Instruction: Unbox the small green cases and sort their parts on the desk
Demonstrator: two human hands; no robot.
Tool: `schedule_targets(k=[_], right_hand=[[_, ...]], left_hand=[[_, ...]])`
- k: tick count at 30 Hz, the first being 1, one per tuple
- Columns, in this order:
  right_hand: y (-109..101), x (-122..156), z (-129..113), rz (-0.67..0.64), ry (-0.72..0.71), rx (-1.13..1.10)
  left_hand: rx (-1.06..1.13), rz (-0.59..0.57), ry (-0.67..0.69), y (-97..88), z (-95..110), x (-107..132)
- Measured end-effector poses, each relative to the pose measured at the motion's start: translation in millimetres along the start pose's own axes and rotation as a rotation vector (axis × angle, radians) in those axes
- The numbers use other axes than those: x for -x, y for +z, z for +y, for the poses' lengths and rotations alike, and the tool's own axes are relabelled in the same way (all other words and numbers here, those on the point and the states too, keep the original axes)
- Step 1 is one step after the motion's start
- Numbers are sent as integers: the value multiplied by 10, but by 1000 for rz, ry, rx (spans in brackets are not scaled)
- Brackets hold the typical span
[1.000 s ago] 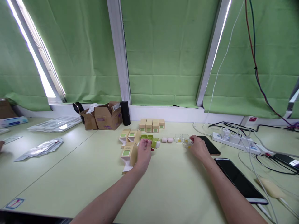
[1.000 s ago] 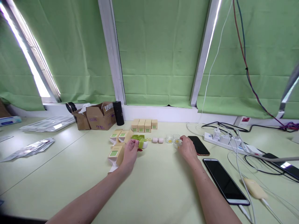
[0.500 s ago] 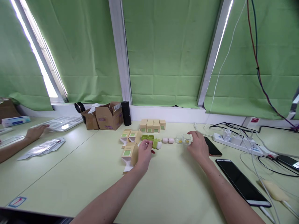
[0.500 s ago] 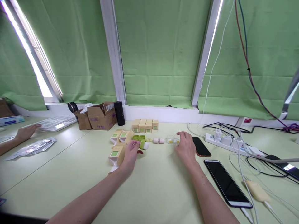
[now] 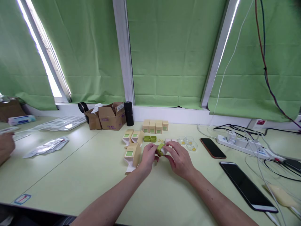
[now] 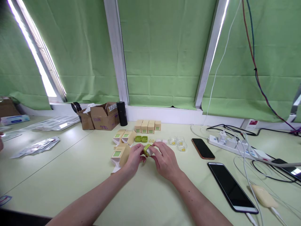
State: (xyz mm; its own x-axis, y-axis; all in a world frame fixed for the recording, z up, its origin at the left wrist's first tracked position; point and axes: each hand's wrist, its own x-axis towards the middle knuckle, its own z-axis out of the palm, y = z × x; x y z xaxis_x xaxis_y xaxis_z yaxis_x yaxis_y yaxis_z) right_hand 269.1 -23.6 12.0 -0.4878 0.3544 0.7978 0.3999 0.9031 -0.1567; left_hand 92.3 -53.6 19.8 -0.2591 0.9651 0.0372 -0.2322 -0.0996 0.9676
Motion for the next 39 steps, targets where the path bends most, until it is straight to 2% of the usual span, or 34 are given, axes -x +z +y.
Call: schedule_targets(k=[5, 9, 12, 19, 24, 28, 31, 36, 39], right_hand=[[14, 33, 37, -11, 11, -41], [29, 51, 32, 17, 115, -174], [47, 27, 6, 61, 282, -382], [129, 12, 127, 131, 804, -1101], [153, 47, 235, 231, 1024, -1316], [145, 49, 260, 277, 1061, -1339], [141, 45, 261, 267, 1022, -1271], [142, 50, 235, 216, 859, -903], [137, 60, 197, 176, 726, -648]], left_hand=[[-49, -3, -24, 39, 41, 45], [-55, -33, -34, 51, 82, 75], [-44, -45, -35, 44, 92, 72], [-74, -33, -27, -2, 67, 25], [-71, -6, 27, -3, 68, 28], [-94, 21, 58, -6, 55, 13], [-142, 24, 98, -11, 30, -17], [-314, 47, 260, -5, 13, -38], [-382, 19, 353, 6, 27, -5]])
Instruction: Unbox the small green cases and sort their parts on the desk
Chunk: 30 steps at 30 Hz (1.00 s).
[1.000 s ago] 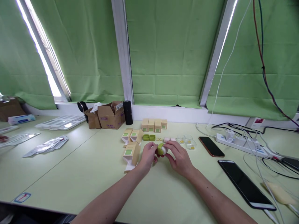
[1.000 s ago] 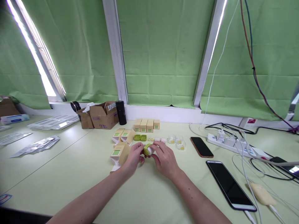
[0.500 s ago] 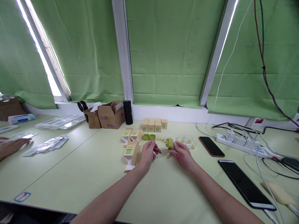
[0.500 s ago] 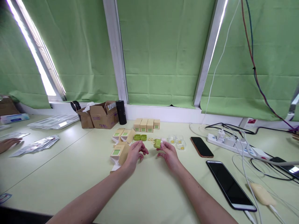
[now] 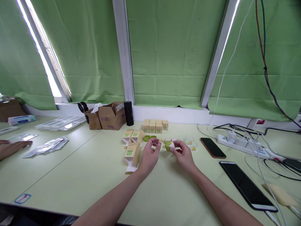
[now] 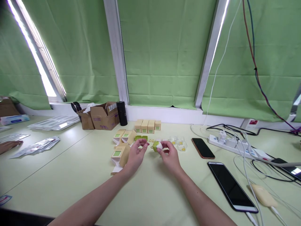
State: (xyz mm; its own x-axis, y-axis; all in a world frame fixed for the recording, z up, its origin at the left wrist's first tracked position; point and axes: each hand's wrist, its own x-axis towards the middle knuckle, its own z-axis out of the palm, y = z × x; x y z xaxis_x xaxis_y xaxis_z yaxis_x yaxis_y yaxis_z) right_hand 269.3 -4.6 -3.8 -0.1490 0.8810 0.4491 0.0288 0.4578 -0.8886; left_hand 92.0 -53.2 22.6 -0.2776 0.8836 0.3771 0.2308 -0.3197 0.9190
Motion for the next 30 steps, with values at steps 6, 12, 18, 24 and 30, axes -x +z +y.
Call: schedule_targets(k=[6, 12, 18, 24, 30], right_hand=[[-2, 60, -45, -23, -351, 396], [-22, 85, -90, -27, -620, 620], [-26, 78, -74, -37, -689, 684], [-23, 83, -93, -56, -701, 688], [-27, 93, -104, -98, -688, 709]], left_hand=[[-141, -116, 100, 10, 47, 78], [-175, -188, 158, 34, 62, 128], [-45, -253, 105, 41, 4, 127], [135, -290, 63, 53, -63, 106], [158, -289, 62, 66, -97, 98]])
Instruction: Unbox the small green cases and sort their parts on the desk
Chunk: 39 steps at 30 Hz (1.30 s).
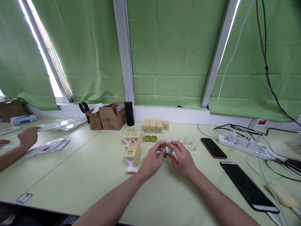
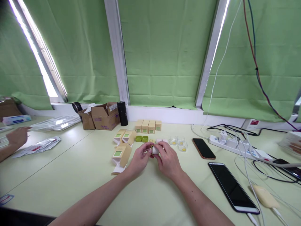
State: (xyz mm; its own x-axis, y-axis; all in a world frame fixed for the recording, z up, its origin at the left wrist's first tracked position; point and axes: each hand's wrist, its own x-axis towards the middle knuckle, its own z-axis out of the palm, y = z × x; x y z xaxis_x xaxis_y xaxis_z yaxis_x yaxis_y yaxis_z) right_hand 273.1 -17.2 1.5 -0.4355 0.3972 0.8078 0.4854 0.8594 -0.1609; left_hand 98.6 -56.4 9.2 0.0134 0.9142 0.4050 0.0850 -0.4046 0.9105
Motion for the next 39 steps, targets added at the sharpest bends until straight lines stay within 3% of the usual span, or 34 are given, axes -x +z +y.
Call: schedule_targets(k=[7, 28, 39], right_hand=[[-1, 7, -1, -85, 40, -2], [35, 11, -9, -128, 79, -41], [111, -10, -42, -113, 122, -83]], left_hand=[[-95, -3, 5, 18, 44, 19], [-294, 28, 29, 10, 96, 31], [-367, 21, 47, 19, 229, 0]])
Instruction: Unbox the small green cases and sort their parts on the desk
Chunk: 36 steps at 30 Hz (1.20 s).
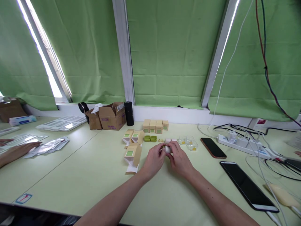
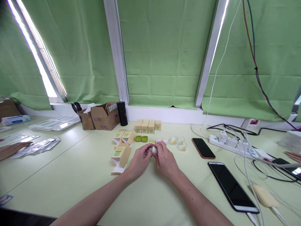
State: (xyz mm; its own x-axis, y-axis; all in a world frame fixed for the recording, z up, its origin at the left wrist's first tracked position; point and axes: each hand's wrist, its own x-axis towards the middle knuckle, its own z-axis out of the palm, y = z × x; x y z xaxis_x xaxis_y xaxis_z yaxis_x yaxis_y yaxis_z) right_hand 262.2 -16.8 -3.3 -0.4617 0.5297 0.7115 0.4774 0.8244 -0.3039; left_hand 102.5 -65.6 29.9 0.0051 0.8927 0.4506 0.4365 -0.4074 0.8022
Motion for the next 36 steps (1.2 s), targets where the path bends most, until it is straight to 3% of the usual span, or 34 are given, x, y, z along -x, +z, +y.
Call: schedule_targets(k=[6, 12, 21, 28, 32, 36], right_hand=[[-23, 6, 29, 11, 44, -96], [-79, -2, 36, 53, 135, -232], [-13, -32, 27, 105, 329, -537], [-82, -108, 239, 352, 652, -1024], [-117, -115, 316, 332, 795, -1297], [-143, -110, 261, 303, 844, -1448]], left_hand=[[0, 14, -33, -20, -66, -4], [-49, -9, 64, -78, -169, 8], [115, -22, -48, -17, -190, -26], [233, 76, -176, -37, -356, -107], [344, 90, -143, -28, -383, -113], [387, 123, -127, -16, -385, -104]])
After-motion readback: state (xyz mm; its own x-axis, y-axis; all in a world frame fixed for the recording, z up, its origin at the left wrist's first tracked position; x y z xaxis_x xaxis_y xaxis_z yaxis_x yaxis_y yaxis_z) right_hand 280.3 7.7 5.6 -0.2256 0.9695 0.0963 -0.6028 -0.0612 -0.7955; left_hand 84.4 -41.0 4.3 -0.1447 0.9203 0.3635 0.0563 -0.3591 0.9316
